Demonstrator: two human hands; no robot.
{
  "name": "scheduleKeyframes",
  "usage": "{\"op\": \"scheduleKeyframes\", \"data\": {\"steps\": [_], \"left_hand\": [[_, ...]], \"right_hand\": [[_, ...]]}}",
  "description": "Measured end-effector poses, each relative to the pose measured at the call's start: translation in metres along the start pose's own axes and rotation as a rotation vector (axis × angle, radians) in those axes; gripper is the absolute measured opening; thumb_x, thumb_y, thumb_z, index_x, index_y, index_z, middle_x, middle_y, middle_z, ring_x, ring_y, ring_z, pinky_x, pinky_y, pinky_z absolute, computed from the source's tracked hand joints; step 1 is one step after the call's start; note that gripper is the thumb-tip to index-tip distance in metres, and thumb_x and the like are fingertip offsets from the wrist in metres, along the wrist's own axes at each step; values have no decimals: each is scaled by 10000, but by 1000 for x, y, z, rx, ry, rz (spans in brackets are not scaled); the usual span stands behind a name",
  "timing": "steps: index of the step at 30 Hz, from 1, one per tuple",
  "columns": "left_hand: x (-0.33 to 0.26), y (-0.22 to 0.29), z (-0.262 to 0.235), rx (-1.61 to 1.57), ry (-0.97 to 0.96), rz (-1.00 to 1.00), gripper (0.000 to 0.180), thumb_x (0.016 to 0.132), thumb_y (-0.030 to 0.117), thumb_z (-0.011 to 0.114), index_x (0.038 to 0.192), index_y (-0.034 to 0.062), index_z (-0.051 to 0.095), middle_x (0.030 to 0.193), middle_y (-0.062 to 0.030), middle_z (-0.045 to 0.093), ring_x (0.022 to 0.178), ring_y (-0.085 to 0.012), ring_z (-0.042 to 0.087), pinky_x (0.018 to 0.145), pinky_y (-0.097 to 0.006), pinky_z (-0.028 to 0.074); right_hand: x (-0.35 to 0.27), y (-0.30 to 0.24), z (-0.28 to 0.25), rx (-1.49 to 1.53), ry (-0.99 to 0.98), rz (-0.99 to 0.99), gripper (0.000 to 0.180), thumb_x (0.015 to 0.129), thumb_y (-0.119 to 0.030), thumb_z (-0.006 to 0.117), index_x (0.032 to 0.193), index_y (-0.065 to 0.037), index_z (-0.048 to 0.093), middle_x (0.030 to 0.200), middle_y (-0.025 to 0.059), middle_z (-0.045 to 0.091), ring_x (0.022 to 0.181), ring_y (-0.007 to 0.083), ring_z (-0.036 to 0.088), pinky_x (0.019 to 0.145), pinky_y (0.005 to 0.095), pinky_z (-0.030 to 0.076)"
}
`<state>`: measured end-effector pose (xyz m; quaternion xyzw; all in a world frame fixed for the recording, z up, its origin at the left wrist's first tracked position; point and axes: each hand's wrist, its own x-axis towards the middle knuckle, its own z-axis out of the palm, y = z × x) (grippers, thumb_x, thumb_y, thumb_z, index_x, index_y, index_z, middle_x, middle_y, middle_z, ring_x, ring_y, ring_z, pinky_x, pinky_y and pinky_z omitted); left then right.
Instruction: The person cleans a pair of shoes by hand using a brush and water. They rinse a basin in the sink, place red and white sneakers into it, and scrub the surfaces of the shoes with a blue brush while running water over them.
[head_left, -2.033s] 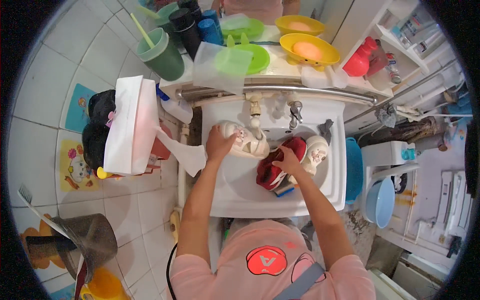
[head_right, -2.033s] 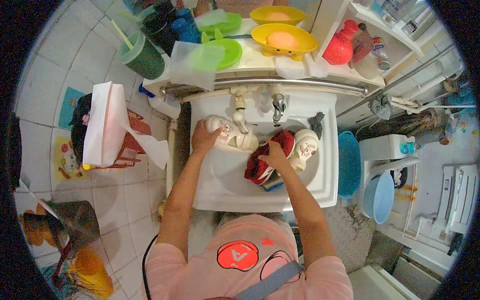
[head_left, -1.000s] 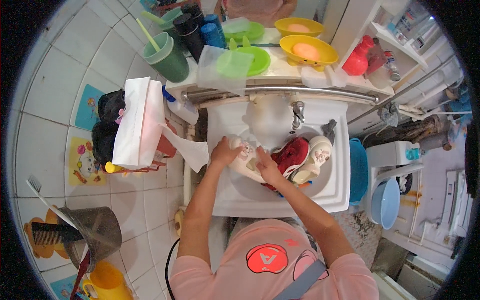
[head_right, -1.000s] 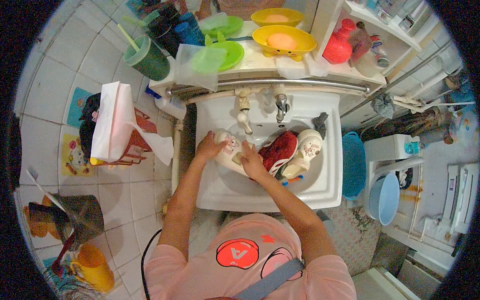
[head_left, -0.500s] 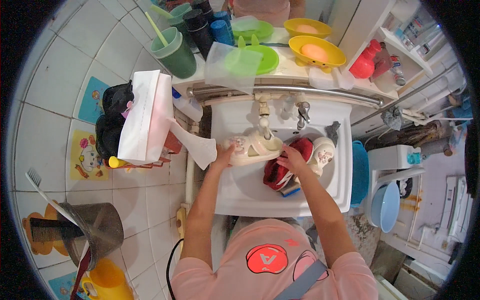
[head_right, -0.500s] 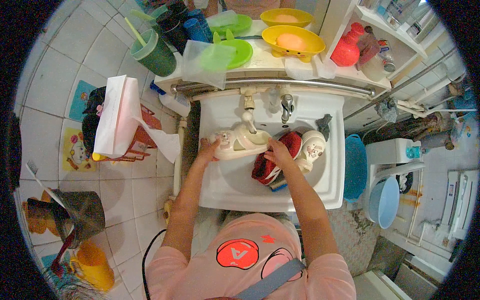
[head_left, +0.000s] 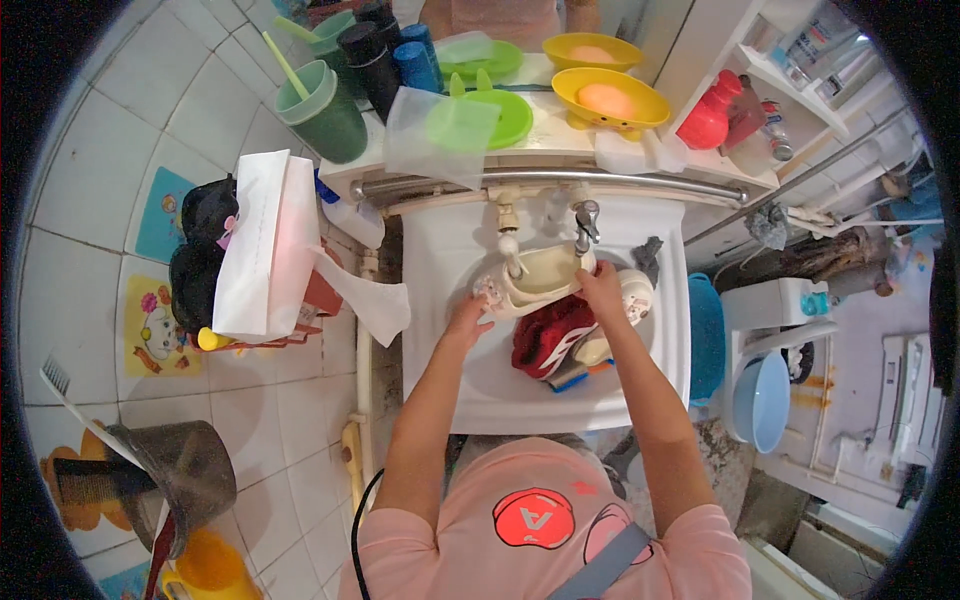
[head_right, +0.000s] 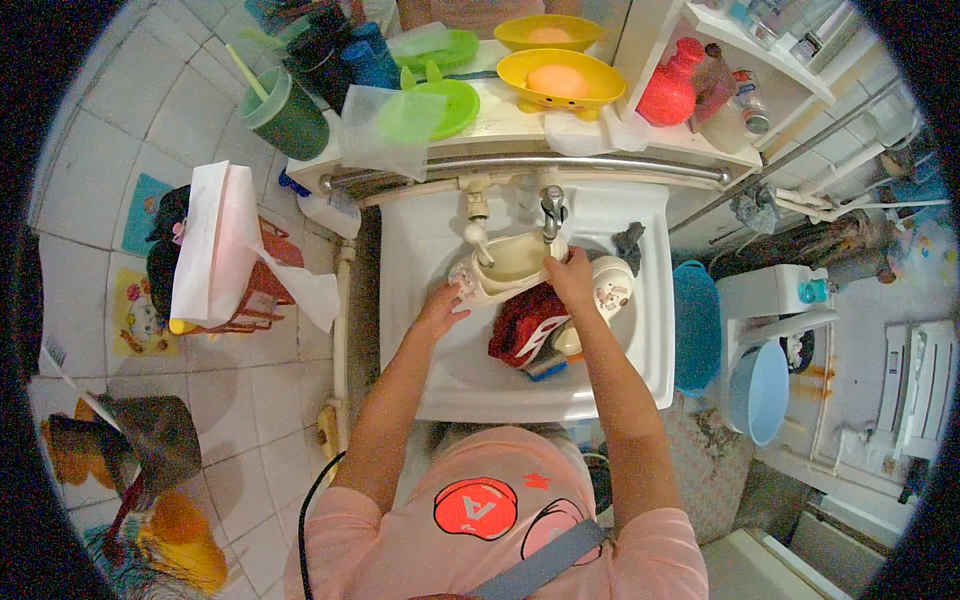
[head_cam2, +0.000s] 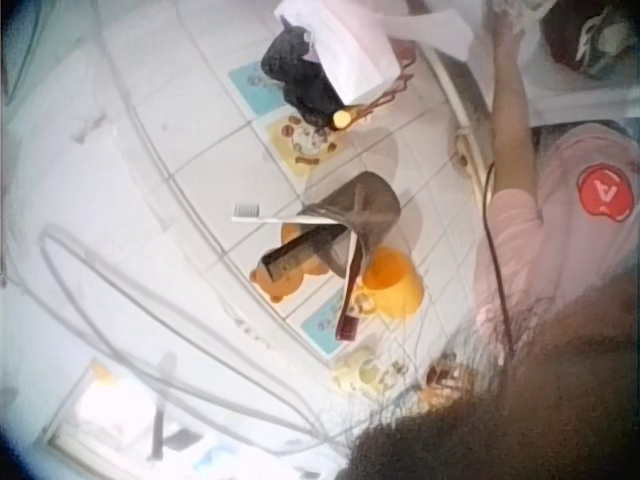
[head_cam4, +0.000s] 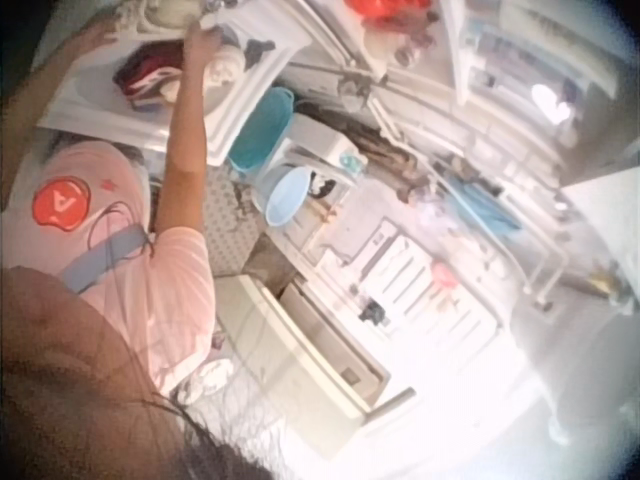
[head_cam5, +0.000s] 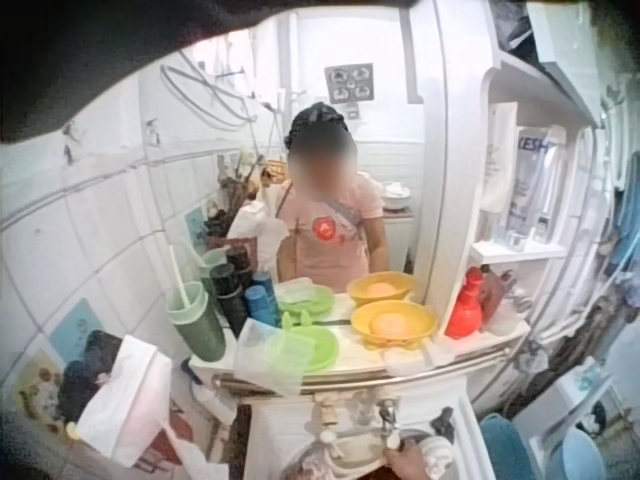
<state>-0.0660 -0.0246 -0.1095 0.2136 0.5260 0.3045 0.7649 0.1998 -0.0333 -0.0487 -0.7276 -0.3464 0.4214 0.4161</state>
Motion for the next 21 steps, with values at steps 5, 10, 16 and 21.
{"op": "scheduleKeyframes", "data": {"steps": [5, 10, 16, 21], "left_hand": [[20, -3, 1, -86, 20, -30, 465, 797, 165, 516, 1247, 151, 401, 1229, -38, 429, 1144, -239, 403, 967, -557, 305], [29, -7, -33, -108, 58, -60, 515, 741, 131, 533, 1236, 205, 411, 1241, -21, 429, 1167, -239, 388, 940, -541, 330], [-18, 5, -20, 17, 103, -192, 649, 719, 373, 707, 1228, 117, 397, 1234, -101, 481, 1079, -288, 511, 854, -511, 428], [-44, 23, -30, 315, 230, -168, 796, 682, 476, 729, 1239, 37, 365, 1173, -157, 510, 1007, -275, 563, 735, -484, 525]], "right_hand": [[-3, 14, 7, 168, 59, -110, 445, 739, -155, 615, 1087, 66, 445, 865, 127, 561, 682, 196, 573, 587, 305, 478], [-11, 5, 16, 76, -72, 25, 411, 792, -105, 552, 1158, -21, 387, 1036, 130, 521, 856, 207, 564, 635, 290, 529], [20, 52, 10, -159, -329, -97, 438, 853, -258, 464, 1227, -51, 365, 1115, 112, 500, 927, 233, 551, 619, 363, 534], [59, 125, 27, -315, -544, -201, 347, 839, -243, 509, 1114, -31, 509, 984, 88, 577, 931, 240, 568, 692, 422, 522]]}}
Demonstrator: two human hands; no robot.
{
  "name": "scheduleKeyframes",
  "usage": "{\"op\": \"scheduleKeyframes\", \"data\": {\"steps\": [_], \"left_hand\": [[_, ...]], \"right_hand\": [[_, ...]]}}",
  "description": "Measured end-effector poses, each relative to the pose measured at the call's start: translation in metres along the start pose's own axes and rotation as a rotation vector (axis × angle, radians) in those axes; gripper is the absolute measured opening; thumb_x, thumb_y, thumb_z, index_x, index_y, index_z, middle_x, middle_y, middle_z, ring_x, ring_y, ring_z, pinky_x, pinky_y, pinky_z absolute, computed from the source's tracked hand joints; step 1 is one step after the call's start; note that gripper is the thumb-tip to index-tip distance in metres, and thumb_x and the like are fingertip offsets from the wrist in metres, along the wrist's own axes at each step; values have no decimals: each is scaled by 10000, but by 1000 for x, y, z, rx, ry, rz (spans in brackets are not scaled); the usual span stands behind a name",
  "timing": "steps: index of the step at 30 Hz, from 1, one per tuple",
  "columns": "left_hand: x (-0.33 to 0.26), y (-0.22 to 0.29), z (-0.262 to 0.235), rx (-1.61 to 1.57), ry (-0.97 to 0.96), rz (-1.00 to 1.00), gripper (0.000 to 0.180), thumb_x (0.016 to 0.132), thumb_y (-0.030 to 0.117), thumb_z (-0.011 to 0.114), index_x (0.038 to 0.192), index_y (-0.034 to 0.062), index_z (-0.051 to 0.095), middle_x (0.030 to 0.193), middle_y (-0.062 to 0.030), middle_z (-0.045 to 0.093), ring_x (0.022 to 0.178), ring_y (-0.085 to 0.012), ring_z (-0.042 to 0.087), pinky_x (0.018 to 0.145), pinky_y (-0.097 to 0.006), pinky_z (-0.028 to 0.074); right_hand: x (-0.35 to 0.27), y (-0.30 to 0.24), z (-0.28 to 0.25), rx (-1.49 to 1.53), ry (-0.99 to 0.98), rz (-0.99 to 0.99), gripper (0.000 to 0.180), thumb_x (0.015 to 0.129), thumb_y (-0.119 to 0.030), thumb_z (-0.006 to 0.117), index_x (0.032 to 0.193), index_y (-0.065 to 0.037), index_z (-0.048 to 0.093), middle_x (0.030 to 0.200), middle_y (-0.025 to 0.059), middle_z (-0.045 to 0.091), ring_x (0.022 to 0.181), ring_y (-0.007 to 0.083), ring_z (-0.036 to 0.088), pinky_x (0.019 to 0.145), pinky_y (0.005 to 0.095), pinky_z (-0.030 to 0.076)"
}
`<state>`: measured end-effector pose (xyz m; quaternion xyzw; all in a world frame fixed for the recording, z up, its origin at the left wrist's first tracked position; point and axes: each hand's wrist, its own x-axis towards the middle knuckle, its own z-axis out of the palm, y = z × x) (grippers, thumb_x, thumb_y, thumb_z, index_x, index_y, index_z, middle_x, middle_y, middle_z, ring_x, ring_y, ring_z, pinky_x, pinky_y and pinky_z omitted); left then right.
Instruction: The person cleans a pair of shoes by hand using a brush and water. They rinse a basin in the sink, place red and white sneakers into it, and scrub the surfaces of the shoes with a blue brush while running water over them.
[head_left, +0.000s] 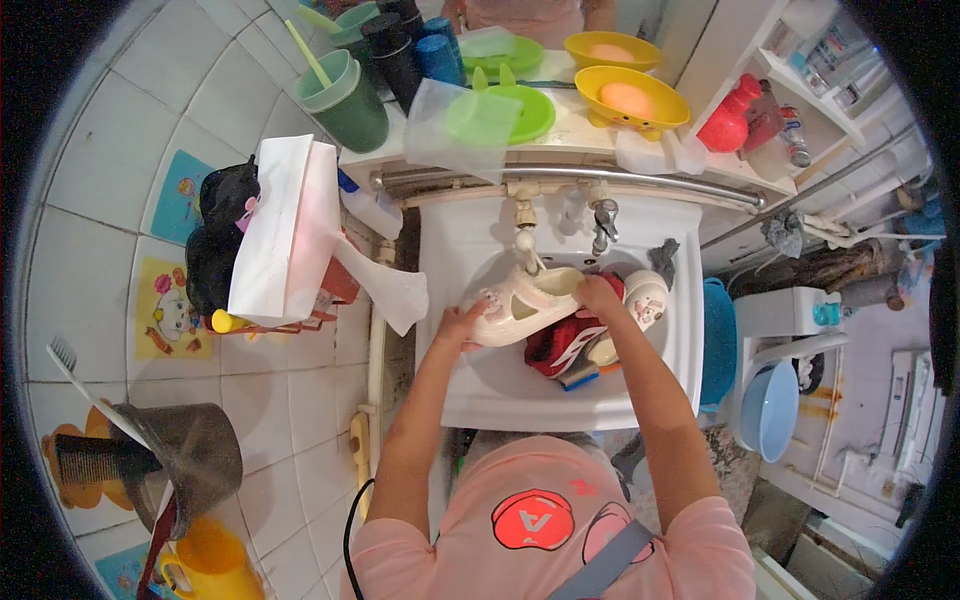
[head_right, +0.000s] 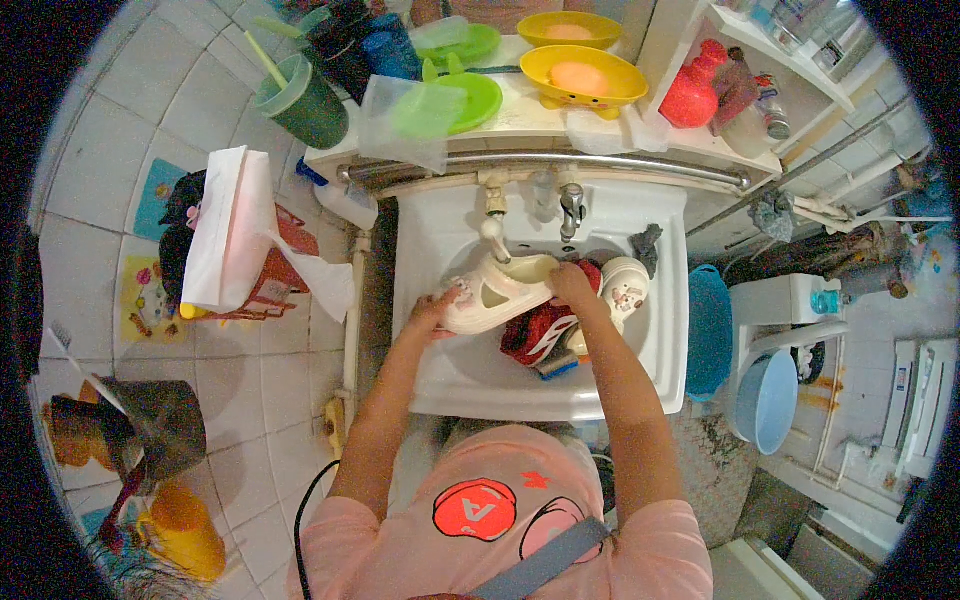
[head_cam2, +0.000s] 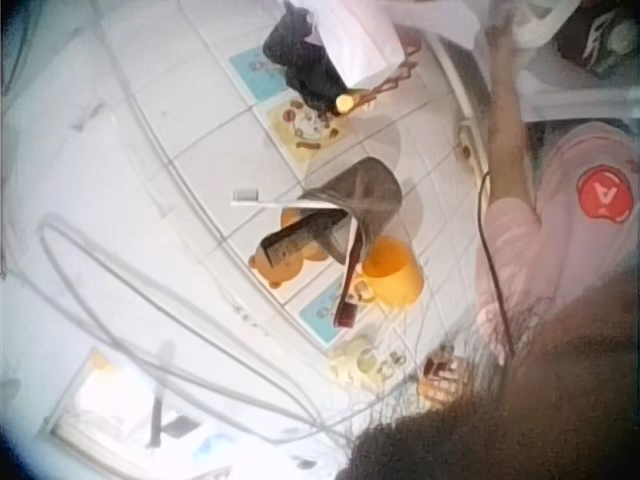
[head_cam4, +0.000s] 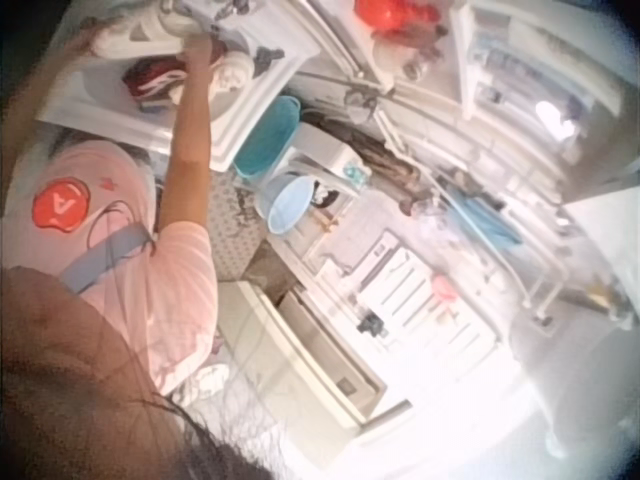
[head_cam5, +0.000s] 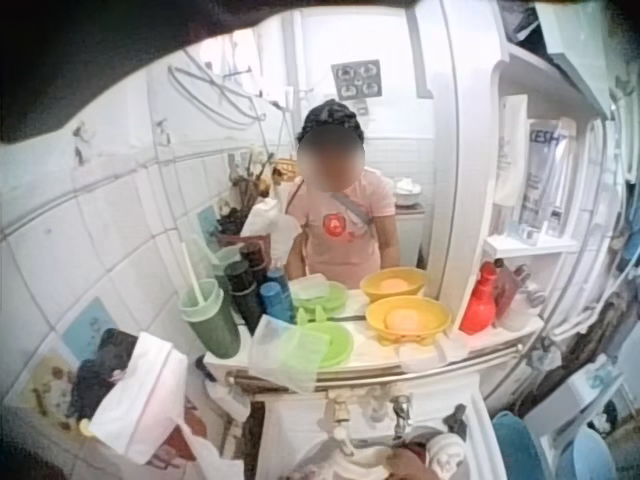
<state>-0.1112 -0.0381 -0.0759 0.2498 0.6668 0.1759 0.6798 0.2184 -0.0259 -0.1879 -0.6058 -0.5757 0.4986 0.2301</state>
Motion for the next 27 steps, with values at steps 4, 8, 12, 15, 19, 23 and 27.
{"op": "scheduleKeyframes", "data": {"steps": [4, 8, 12, 15, 19, 23, 27], "left_hand": [[-47, 31, -14, 208, 287, 148, 894, 621, 537, 743, 1259, 13, 399, 1180, -189, 516, 860, -304, 621, 636, -420, 556], [-74, 77, -7, 486, 256, 385, 879, 603, 526, 742, 1193, -59, 454, 1175, -233, 507, 944, -311, 596, 730, -400, 531], [-47, 94, 4, 773, 457, 582, 860, 578, 491, 750, 1202, -28, 463, 1192, -230, 500, 1097, -327, 505, 910, -406, 419], [-56, 113, 30, 972, 413, 594, 817, 564, 394, 775, 1167, -58, 461, 1138, -227, 514, 1050, -330, 524, 885, -372, 434], [-49, 105, 54, 1057, 425, 681, 833, 547, 395, 781, 1202, -8, 460, 1142, -171, 533, 1015, -303, 554, 824, -374, 474], [-34, 103, 58, 991, 479, 756, 824, 550, 386, 789, 1208, 14, 462, 1136, -157, 543, 1018, -302, 554, 835, -376, 470], [-32, 100, 40, 973, 300, 833, 809, 556, 378, 791, 1197, 7, 465, 1127, -155, 549, 1029, -311, 544, 855, -380, 456]], "right_hand": [[-5, -51, 6, -1086, -274, -575, 225, 800, -184, 558, 938, -14, 607, 993, 119, 608, 870, 291, 598, 753, 362, 509], [-29, -109, 10, -671, -95, -130, 245, 805, -170, 562, 962, 12, 612, 905, 152, 636, 851, 318, 601, 767, 362, 477], [-44, -141, 8, -250, 135, -109, 297, 841, -219, 480, 946, 30, 602, 934, 227, 610, 876, 389, 578, 788, 423, 462], [-48, -138, -1, -144, 129, -200, 300, 841, -223, 494, 989, 22, 584, 957, 238, 598, 888, 395, 570, 785, 413, 457], [-58, -146, 0, -258, 101, -200, 292, 839, -213, 487, 995, 15, 581, 954, 237, 593, 876, 397, 569, 777, 413, 456], [-71, -154, 1, -106, 71, -142, 269, 831, -181, 489, 999, 7, 581, 924, 218, 599, 828, 370, 587, 752, 403, 463], [-77, -167, -1, -86, 152, -187, 256, 814, -109, 523, 1035, 12, 572, 944, 203, 597, 802, 325, 603, 743, 378, 474]]}}
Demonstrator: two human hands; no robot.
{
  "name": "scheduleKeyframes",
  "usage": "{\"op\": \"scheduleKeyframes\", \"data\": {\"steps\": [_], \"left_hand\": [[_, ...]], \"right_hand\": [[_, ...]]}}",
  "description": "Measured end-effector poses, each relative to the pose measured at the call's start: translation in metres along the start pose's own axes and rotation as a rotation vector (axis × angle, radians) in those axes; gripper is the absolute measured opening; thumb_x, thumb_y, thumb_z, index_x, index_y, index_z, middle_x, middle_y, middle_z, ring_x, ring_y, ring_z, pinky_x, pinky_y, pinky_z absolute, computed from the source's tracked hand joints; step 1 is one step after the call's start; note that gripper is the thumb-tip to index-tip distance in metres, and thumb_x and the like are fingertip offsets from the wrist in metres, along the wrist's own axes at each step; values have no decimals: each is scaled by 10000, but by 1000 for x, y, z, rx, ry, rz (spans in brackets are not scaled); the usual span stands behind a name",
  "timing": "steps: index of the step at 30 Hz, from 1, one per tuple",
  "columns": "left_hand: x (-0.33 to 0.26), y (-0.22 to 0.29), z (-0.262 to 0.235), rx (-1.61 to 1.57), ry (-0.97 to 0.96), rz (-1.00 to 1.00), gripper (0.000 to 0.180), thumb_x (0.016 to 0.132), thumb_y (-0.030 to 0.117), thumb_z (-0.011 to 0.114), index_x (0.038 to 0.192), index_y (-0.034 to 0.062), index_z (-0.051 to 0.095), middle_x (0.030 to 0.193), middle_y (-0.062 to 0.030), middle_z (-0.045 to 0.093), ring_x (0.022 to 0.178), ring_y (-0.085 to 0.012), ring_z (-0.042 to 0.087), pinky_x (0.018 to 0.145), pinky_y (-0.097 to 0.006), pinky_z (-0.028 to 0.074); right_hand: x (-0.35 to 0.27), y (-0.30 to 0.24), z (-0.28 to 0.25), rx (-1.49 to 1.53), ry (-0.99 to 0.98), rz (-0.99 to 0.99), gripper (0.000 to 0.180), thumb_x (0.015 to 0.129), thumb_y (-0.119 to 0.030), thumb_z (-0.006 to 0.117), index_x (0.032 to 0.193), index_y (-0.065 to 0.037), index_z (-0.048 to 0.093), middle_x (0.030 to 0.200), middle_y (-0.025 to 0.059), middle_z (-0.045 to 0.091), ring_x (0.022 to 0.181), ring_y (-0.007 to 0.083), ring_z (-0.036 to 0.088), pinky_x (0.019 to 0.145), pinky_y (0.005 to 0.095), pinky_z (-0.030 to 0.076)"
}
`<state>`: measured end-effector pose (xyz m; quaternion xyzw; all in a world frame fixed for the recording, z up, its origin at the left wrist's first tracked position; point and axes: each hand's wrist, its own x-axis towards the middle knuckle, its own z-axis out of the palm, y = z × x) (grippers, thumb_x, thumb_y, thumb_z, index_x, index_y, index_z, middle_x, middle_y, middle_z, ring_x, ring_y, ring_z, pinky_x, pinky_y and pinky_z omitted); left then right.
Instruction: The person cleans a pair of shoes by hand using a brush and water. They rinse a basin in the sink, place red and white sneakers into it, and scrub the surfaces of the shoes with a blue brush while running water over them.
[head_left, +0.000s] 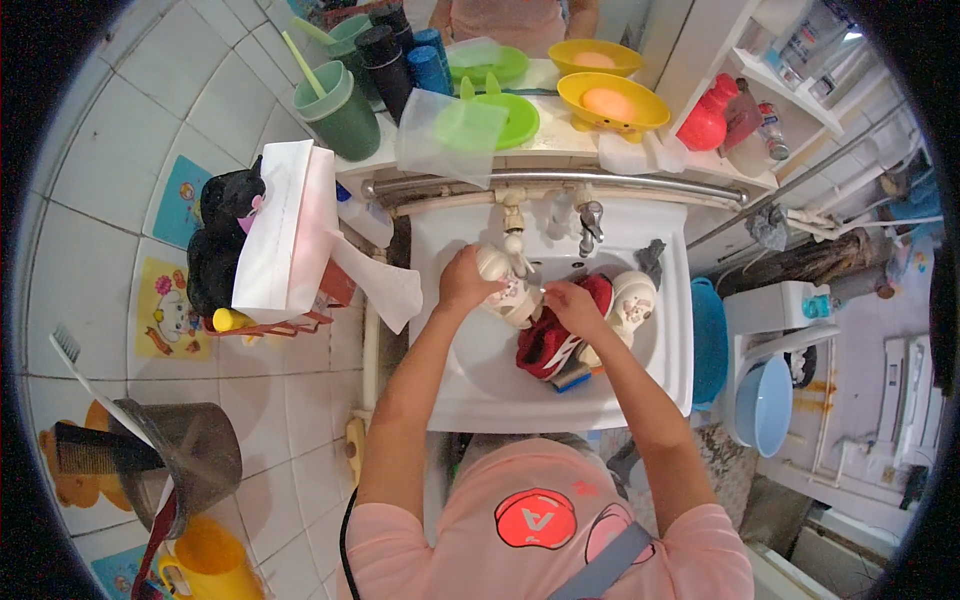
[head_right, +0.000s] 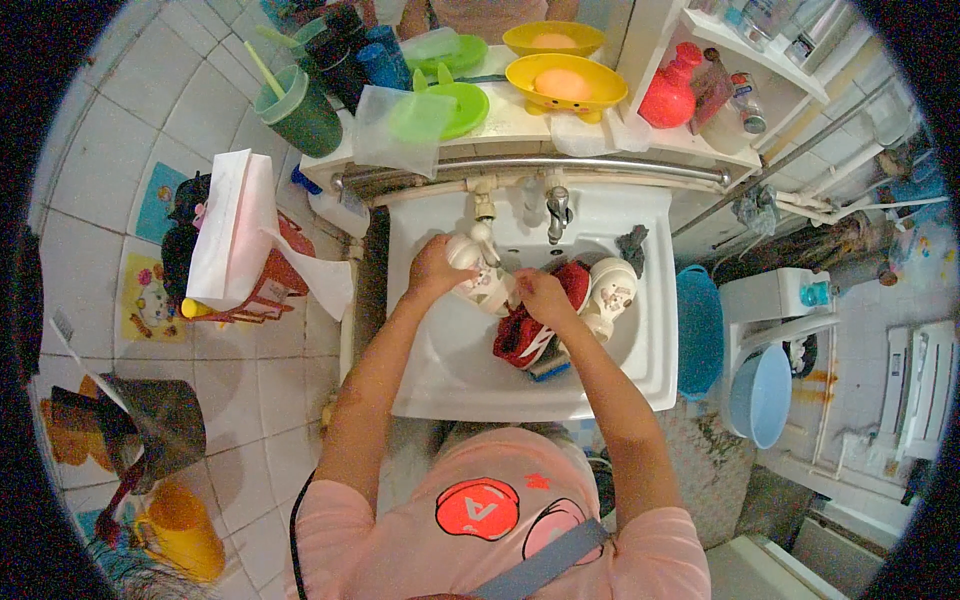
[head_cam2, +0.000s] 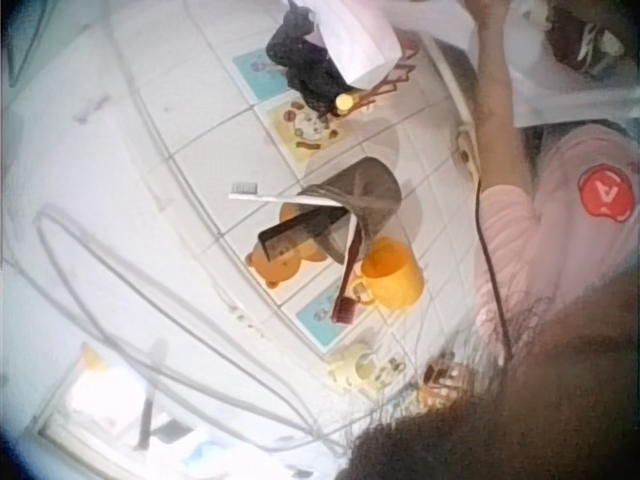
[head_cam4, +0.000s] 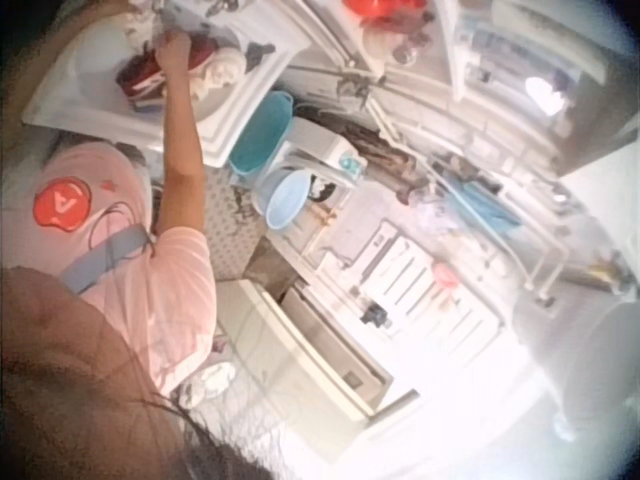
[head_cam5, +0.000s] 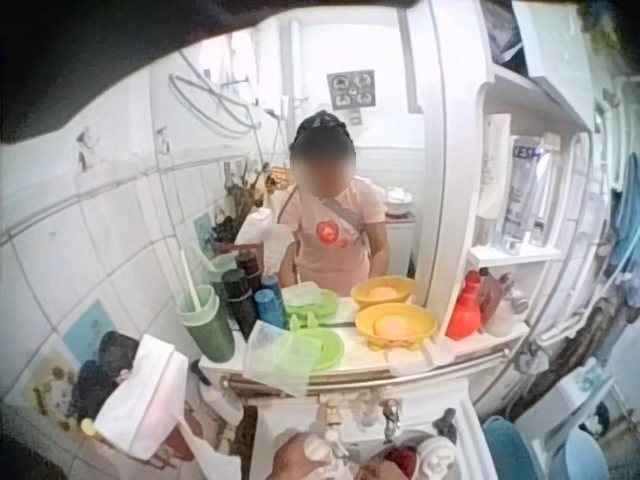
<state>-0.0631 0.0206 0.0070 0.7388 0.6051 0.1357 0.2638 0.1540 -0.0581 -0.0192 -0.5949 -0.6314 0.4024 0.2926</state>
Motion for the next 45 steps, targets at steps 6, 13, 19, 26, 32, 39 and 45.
{"op": "scheduleKeyframes", "data": {"steps": [6, 13, 19, 26, 32, 39, 45], "left_hand": [[-13, 21, -18, 70, -22, -197, 680, 571, 310, 794, 1103, 11, 494, 1060, -167, 550, 1014, -315, 537, 876, -385, 439], [-48, 39, -62, 252, 118, 9, 646, 583, 347, 772, 1049, 2, 489, 1053, -166, 513, 980, -329, 542, 794, -406, 469], [-70, 49, -81, 201, 121, 270, 588, 558, 282, 776, 1020, 32, 511, 1004, -155, 508, 971, -329, 518, 807, -405, 449], [-98, 109, -98, 343, 236, 529, 522, 525, 191, 779, 961, 56, 527, 877, -91, 484, 842, -287, 512, 672, -401, 424], [-111, 185, -115, 201, 411, 594, 593, 523, 224, 798, 1013, 43, 516, 916, -127, 496, 870, -325, 518, 711, -411, 438], [-128, 322, -62, 33, 307, 531, 617, 559, 262, 807, 1042, 25, 505, 958, -141, 526, 895, -333, 540, 732, -407, 458], [-104, 446, 100, -121, 197, 586, 738, 601, 332, 807, 1142, -36, 464, 1077, -201, 544, 986, -327, 549, 843, -375, 443]], "right_hand": [[12, -52, 1, 60, 178, -156, 440, 795, -50, 567, 1215, 5, 446, 1111, 213, 508, 948, 331, 562, 817, 378, 459], [7, -55, 9, 13, 188, -136, 511, 777, -67, 597, 1244, 19, 408, 1136, 233, 482, 1033, 363, 506, 877, 401, 424], [-18, -48, 15, -78, 212, -110, 547, 736, -84, 633, 1230, 13, 421, 1161, 235, 464, 1093, 381, 450, 946, 405, 372], [-53, -52, -9, -153, 99, -149, 580, 673, -135, 702, 1197, -19, 481, 1167, 214, 476, 1101, 384, 441, 946, 395, 380], [-91, -46, -44, 99, 178, -190, 659, 662, -157, 736, 1236, -18, 443, 1171, 192, 479, 1090, 334, 467, 932, 366, 392], [-171, -5, -150, 249, 423, -106, 613, 726, -126, 699, 1254, -28, 405, 1169, 136, 442, 1006, 237, 519, 783, 347, 475], [-259, 106, -261, 428, 949, 80, 356, 834, -63, 544, 1169, -1, 441, 1060, 130, 530, 906, 218, 552, 727, 289, 472]]}}
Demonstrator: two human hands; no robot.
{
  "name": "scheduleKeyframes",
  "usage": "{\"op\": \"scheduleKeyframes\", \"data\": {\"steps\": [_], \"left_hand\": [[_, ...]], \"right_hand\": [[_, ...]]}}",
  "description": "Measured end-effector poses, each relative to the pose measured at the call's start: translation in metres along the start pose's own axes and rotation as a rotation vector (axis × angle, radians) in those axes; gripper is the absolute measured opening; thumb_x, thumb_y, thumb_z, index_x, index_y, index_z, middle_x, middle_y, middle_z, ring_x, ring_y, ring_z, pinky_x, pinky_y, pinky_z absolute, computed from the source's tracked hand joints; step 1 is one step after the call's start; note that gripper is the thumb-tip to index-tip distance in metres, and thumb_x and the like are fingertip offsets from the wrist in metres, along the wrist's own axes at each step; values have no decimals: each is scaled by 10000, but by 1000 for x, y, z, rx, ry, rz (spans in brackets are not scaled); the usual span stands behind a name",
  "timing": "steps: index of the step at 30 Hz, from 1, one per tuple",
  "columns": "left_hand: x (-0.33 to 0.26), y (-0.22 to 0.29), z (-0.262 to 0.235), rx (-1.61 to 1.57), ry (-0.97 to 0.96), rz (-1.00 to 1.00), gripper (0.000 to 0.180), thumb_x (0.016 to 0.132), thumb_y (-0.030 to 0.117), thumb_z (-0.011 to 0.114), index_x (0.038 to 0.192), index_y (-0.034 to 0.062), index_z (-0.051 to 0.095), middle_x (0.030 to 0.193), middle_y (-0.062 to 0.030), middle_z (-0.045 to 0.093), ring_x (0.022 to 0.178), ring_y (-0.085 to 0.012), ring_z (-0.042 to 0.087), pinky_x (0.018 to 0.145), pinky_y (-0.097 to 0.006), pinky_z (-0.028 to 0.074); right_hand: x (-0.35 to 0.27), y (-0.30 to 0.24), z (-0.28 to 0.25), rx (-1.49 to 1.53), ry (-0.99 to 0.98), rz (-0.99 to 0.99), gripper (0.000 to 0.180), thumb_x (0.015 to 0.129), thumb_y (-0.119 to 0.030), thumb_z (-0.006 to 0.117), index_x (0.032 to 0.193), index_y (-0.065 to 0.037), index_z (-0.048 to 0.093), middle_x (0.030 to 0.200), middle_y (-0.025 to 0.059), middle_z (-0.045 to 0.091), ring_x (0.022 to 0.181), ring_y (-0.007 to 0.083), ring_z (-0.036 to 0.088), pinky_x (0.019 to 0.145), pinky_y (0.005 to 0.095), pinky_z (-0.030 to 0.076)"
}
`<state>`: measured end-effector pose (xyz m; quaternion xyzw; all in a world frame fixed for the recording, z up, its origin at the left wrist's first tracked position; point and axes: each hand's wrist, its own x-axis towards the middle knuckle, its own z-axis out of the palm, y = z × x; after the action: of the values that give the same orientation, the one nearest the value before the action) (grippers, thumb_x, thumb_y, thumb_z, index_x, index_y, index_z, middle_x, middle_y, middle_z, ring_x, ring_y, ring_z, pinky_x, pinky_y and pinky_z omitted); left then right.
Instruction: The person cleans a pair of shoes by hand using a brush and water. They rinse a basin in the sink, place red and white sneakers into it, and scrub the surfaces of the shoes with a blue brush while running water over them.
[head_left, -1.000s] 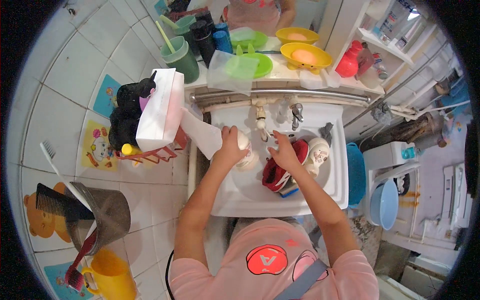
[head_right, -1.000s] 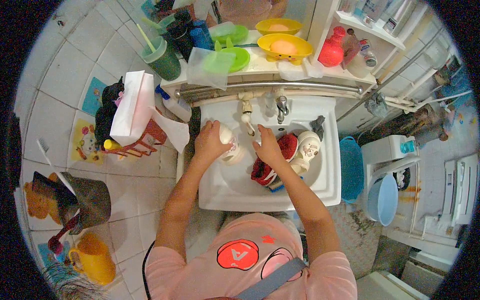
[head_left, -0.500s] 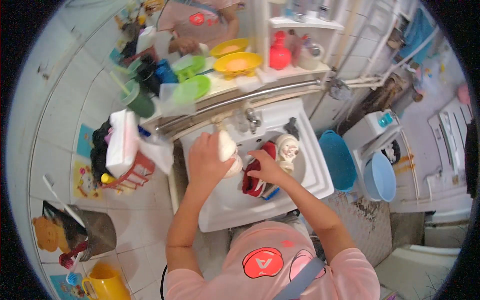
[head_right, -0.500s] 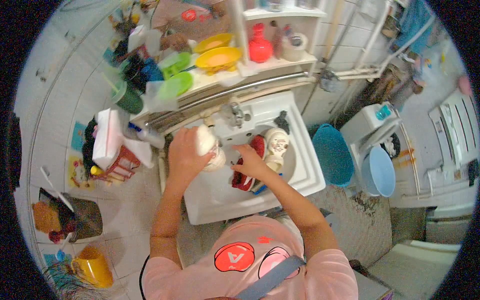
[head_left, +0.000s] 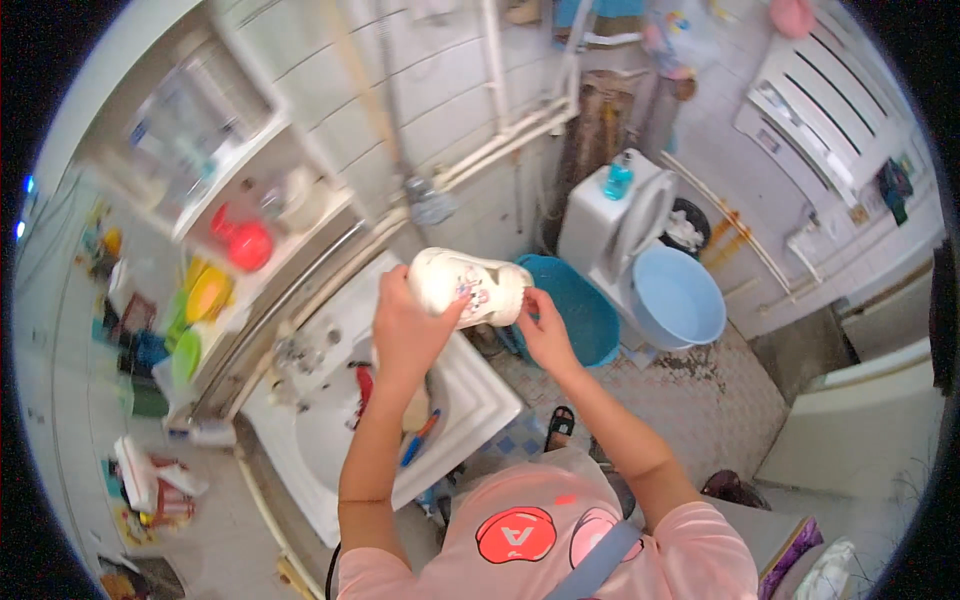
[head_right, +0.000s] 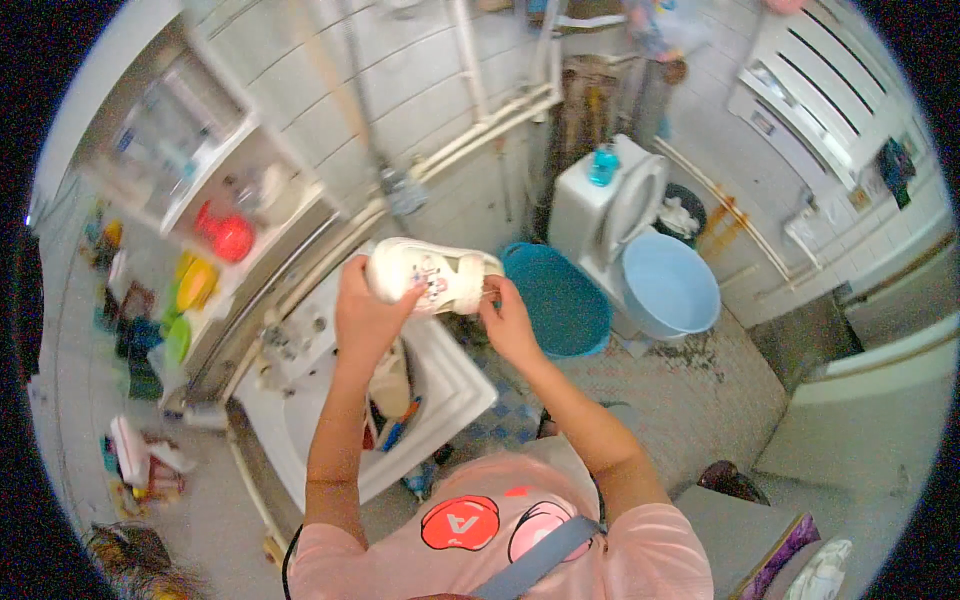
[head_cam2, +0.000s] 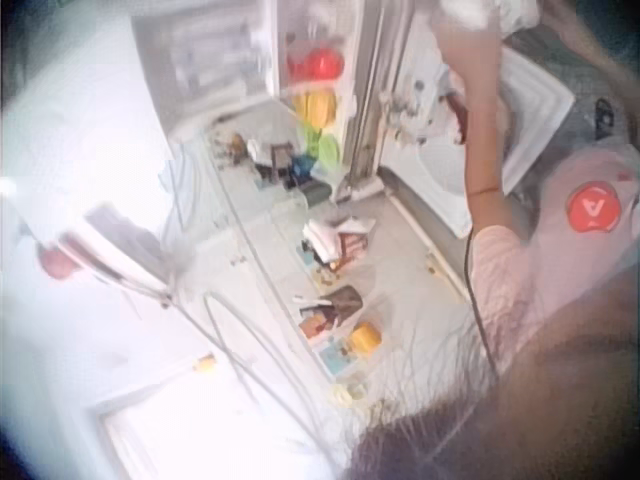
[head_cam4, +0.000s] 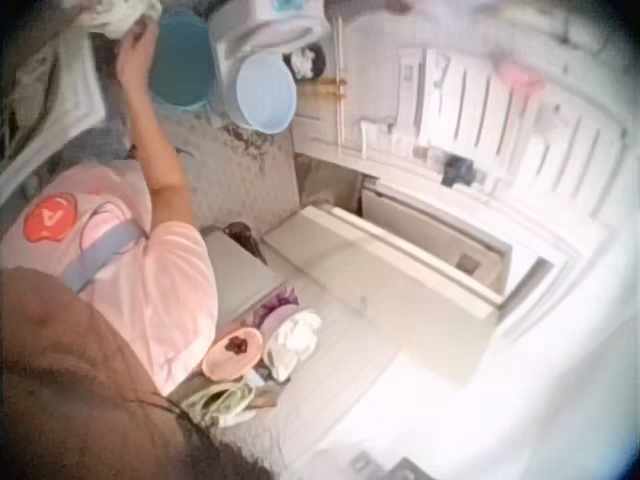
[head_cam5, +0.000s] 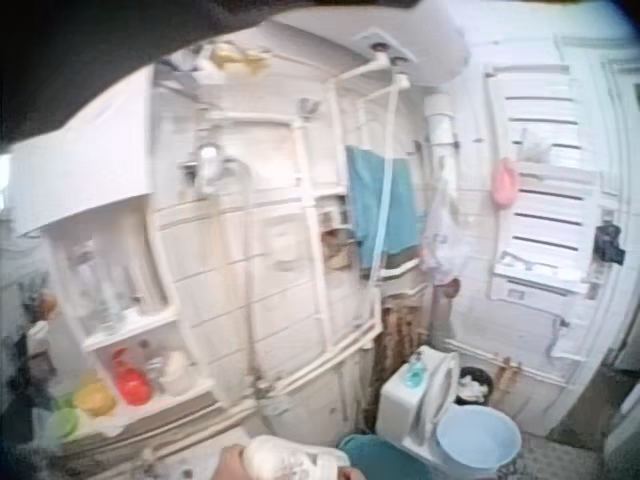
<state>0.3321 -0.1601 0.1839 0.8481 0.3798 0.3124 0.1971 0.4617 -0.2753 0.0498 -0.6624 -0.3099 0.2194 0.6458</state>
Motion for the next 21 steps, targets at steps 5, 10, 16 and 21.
{"op": "scheduleKeyframes", "data": {"steps": [5, 10, 16, 21], "left_hand": [[22, 28, 208, -394, -251, -24, 824, 644, 327, 792, 1230, -54, 357, 1101, -218, 530, 1017, -282, 539, 864, -353, 438], [-2, 91, 372, -686, -542, -333, 698, 648, 327, 790, 1097, -64, 424, 1033, -177, 531, 923, -218, 551, 788, -310, 454], [-57, 101, 545, -622, -637, -545, 735, 631, 257, 820, 1104, -61, 355, 987, -186, 541, 792, -233, 605, 573, -322, 513], [-104, 112, 629, -552, -613, -625, 782, 567, 331, 836, 1061, -76, 386, 1017, -214, 533, 881, -287, 581, 715, -365, 484]], "right_hand": [[29, 62, -139, 79, 312, 176, 279, 919, -115, 405, 1141, 12, 516, 1047, 113, 597, 943, 176, 553, 849, 281, 415], [32, 143, -267, -91, 626, 149, 315, 877, -172, 509, 1155, -25, 522, 1124, 116, 547, 1012, 210, 512, 844, 293, 413], [-3, 218, -339, -380, 649, 256, 320, 820, -166, 593, 1100, -19, 546, 1135, 155, 515, 1037, 280, 497, 845, 365, 423], [-32, 261, -354, -311, 676, 409, 314, 807, -154, 611, 1091, -29, 559, 1100, 165, 533, 1003, 285, 514, 838, 381, 422]]}}
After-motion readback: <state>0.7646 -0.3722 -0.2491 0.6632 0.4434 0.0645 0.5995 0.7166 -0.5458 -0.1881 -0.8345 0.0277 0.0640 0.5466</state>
